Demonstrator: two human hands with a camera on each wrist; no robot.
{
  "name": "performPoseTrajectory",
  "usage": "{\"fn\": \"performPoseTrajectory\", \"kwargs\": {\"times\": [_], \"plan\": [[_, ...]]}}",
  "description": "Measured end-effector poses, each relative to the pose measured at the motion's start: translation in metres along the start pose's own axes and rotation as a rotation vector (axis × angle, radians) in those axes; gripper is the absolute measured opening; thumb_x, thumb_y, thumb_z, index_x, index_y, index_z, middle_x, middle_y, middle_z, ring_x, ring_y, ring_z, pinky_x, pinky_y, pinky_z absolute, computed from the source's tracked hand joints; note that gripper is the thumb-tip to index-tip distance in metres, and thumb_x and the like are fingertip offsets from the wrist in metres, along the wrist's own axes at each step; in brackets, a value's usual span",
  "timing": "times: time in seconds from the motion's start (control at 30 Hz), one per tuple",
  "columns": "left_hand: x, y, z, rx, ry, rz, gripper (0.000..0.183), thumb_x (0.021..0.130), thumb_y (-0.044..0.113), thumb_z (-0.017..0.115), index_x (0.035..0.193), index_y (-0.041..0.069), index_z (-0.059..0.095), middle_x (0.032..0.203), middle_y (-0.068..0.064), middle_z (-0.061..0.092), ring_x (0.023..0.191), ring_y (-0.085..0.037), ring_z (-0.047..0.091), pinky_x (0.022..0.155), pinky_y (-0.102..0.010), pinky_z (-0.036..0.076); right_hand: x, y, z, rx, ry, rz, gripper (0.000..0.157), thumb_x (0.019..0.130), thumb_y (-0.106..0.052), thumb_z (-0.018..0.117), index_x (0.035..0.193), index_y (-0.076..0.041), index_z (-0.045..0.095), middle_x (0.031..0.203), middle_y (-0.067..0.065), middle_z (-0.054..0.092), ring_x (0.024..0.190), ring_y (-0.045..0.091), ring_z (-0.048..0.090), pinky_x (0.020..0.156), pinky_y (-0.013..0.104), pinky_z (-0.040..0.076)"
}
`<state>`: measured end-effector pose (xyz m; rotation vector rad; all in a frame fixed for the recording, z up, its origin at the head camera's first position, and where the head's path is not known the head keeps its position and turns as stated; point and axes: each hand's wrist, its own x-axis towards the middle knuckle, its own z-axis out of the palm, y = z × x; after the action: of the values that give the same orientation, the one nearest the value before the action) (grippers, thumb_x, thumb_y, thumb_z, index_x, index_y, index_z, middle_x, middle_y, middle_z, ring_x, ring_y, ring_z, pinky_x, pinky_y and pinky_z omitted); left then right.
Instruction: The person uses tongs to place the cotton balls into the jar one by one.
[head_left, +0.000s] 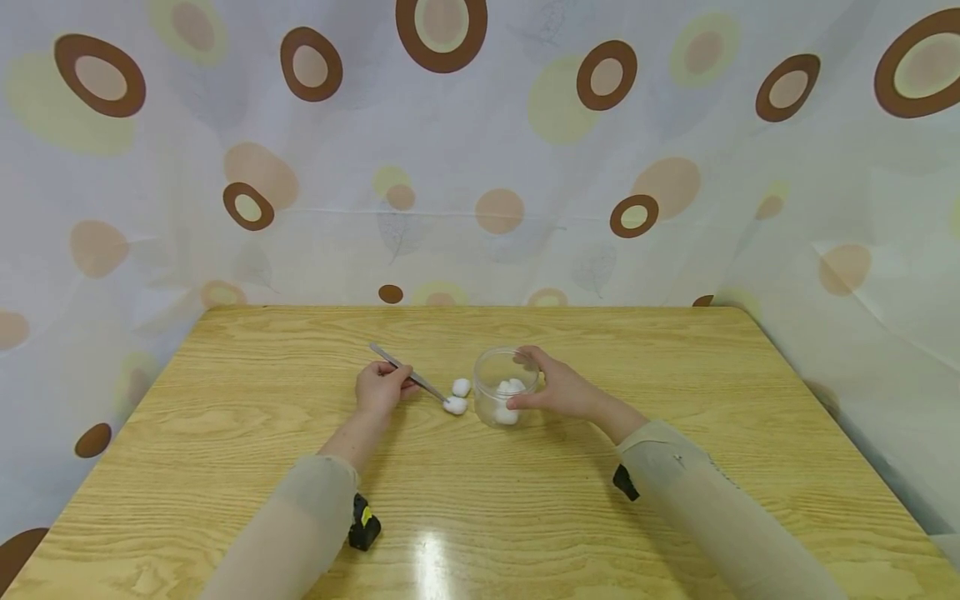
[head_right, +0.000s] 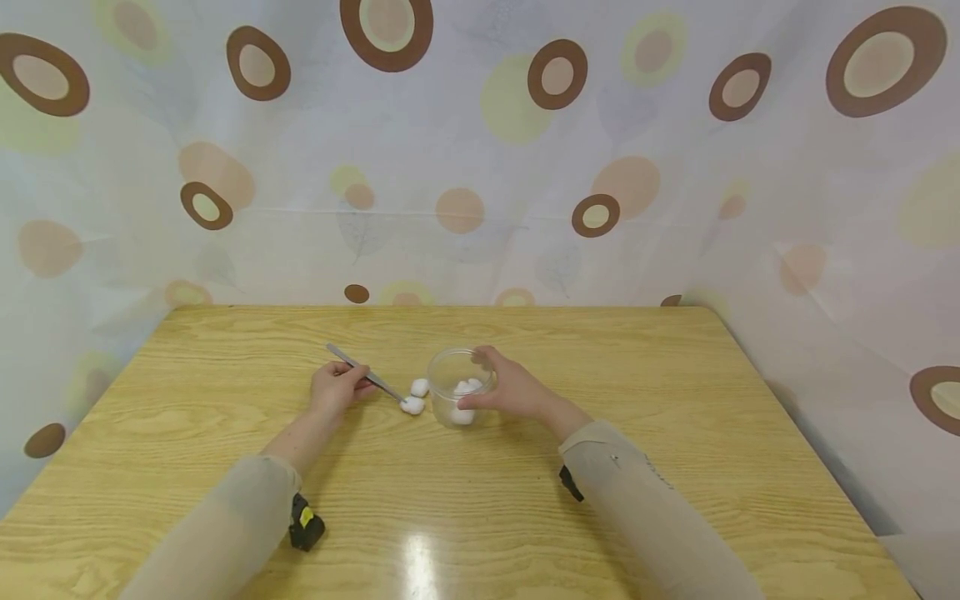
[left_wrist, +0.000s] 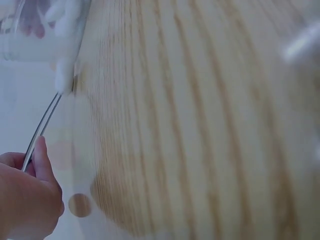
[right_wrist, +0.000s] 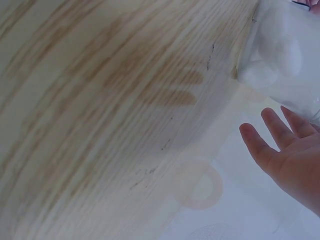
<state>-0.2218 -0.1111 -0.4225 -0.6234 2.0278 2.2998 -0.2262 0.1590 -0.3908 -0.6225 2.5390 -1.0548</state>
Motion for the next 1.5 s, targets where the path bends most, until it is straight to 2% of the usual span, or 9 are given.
{"fn": "performPoseTrajectory", "kwargs": {"times": [0.3, 0.43, 0.63, 0.83, 1.07, 1.5], "plan": [[-0.002, 0.007, -0.003, -0.082, -0.029, -0.037, 0.010, 0.090, 0.000, 0.053, 0.094, 0.000, 0.044, 0.076, -0.006, 0.055, 0.058, -0.005, 0.061, 0.067, -0.017, 0.060, -0.001, -0.001, -0.001, 0.010, -0.003, 0.004, 0.093, 0.079, -0.044, 0.072, 0.146, -0.005, 0.021, 0.148, 0.014, 0.034, 0.138, 0.036, 0.028, 0.112, 0.056, 0.032], [-0.004, 0.012, -0.006, -0.106, -0.040, -0.045, 0.010, 0.091, 0.001, 0.053, 0.093, 0.001, 0.043, 0.075, -0.005, 0.056, 0.058, -0.006, 0.061, 0.070, -0.019, 0.060, -0.002, -0.002, -0.001, 0.013, -0.003, 0.006, 0.093, 0.079, -0.044, 0.072, 0.146, -0.005, 0.021, 0.148, 0.014, 0.034, 0.138, 0.036, 0.027, 0.112, 0.056, 0.032], [-0.005, 0.019, -0.010, -0.123, -0.041, -0.051, 0.009, 0.092, 0.002, 0.052, 0.096, 0.001, 0.045, 0.074, -0.003, 0.055, 0.059, -0.005, 0.060, 0.066, -0.014, 0.059, -0.003, -0.001, -0.001, 0.009, -0.003, 0.002, 0.093, 0.079, -0.044, 0.072, 0.146, -0.004, 0.021, 0.148, 0.015, 0.034, 0.138, 0.036, 0.028, 0.112, 0.056, 0.032], [-0.005, 0.029, -0.013, -0.188, -0.050, -0.045, 0.008, 0.092, 0.003, 0.051, 0.093, 0.003, 0.043, 0.074, -0.002, 0.053, 0.061, -0.005, 0.059, 0.068, -0.013, 0.058, -0.002, 0.000, -0.002, 0.000, 0.000, 0.004, 0.094, 0.079, -0.045, 0.072, 0.146, -0.005, 0.020, 0.149, 0.014, 0.034, 0.138, 0.036, 0.028, 0.112, 0.056, 0.031], [-0.007, 0.041, -0.009, -0.217, -0.082, -0.051, 0.008, 0.093, 0.004, 0.050, 0.095, 0.004, 0.042, 0.079, -0.003, 0.054, 0.065, -0.006, 0.060, 0.074, -0.013, 0.058, -0.001, 0.000, -0.002, 0.002, 0.000, 0.007, 0.094, 0.078, -0.045, 0.072, 0.146, -0.006, 0.020, 0.148, 0.014, 0.034, 0.138, 0.037, 0.028, 0.111, 0.056, 0.033], [-0.012, 0.054, 0.001, -0.272, -0.116, -0.046, 0.005, 0.094, 0.004, 0.050, 0.094, 0.004, 0.044, 0.079, -0.003, 0.054, 0.065, -0.006, 0.061, 0.075, -0.014, 0.058, -0.004, -0.002, -0.001, 0.021, -0.013, 0.011, 0.094, 0.079, -0.044, 0.072, 0.146, -0.005, 0.020, 0.149, 0.015, 0.034, 0.139, 0.037, 0.027, 0.111, 0.055, 0.033]]}}
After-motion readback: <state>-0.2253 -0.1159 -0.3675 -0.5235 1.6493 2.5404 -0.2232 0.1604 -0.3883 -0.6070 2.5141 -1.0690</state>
